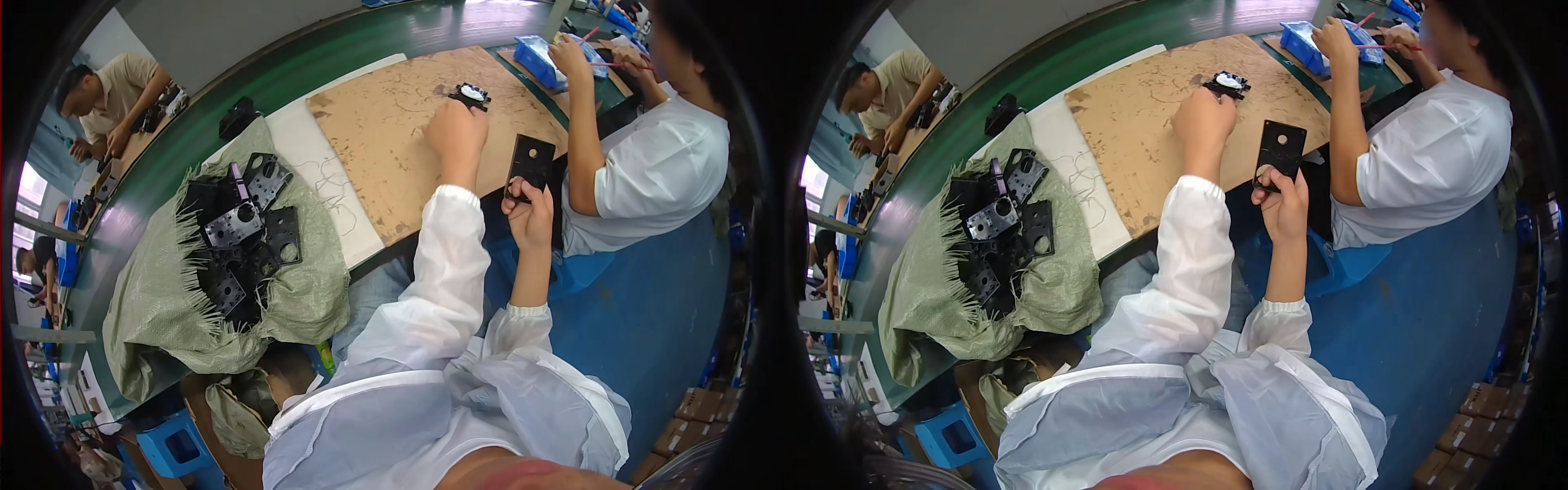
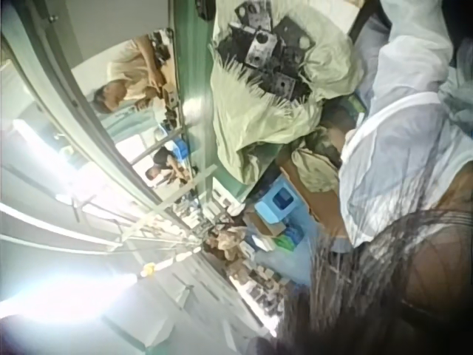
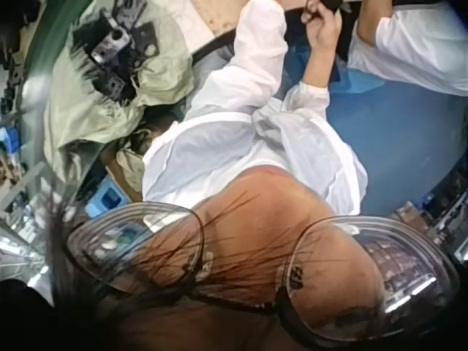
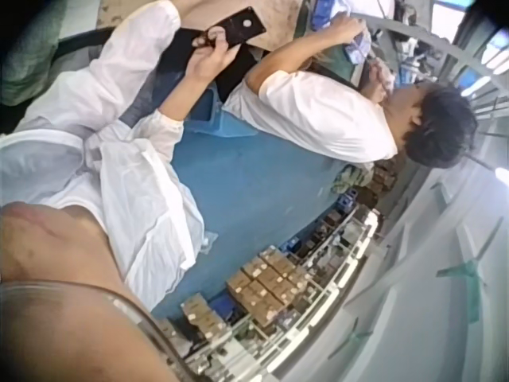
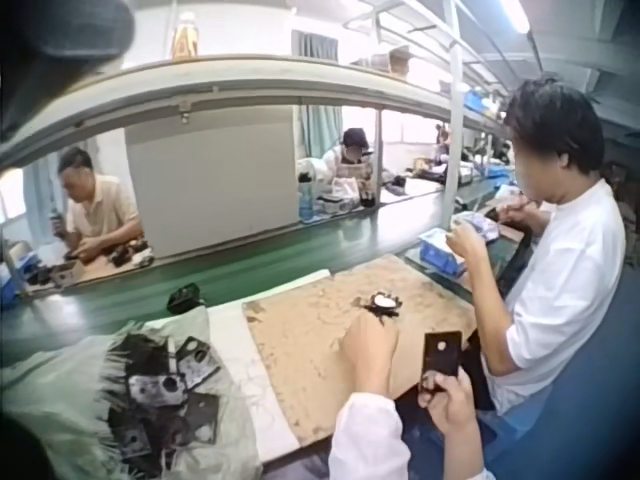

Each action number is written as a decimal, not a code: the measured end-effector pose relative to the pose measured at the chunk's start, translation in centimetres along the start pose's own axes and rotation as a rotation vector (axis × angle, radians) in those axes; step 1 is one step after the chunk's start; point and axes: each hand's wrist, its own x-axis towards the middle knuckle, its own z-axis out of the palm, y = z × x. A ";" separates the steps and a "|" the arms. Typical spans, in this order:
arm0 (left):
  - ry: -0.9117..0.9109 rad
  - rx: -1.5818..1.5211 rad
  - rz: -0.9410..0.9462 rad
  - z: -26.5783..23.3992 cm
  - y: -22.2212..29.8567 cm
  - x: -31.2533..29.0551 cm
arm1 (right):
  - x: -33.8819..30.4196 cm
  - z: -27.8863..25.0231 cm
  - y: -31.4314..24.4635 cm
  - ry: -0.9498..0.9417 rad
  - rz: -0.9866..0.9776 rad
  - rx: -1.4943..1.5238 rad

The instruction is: Assembling small electronic components by attaching a plastic piece to a main housing at a factory workstation.

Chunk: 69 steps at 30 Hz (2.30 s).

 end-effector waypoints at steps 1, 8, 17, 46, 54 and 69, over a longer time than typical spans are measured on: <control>0.128 0.166 0.001 0.8 0.1 0.1 | -0.3 0.0 -0.1 0.000 -0.032 0.006; 0.186 0.254 -0.011 4.3 -1.1 2.3 | -0.5 -0.7 -0.7 -0.101 -0.056 0.104; 0.278 0.288 0.097 2.9 -1.3 2.8 | 1.0 1.3 -3.0 -0.153 -0.074 0.129; 0.394 -1.174 0.174 -10.9 -8.2 -6.9 | -0.3 13.3 4.0 -0.327 -0.089 -0.302; 0.380 -1.195 0.157 -10.4 -7.6 -6.9 | -0.6 13.2 3.5 -0.301 -0.095 -0.333; 0.401 -1.120 0.180 -10.7 -7.9 -7.1 | -0.7 13.6 4.0 -0.317 -0.084 -0.388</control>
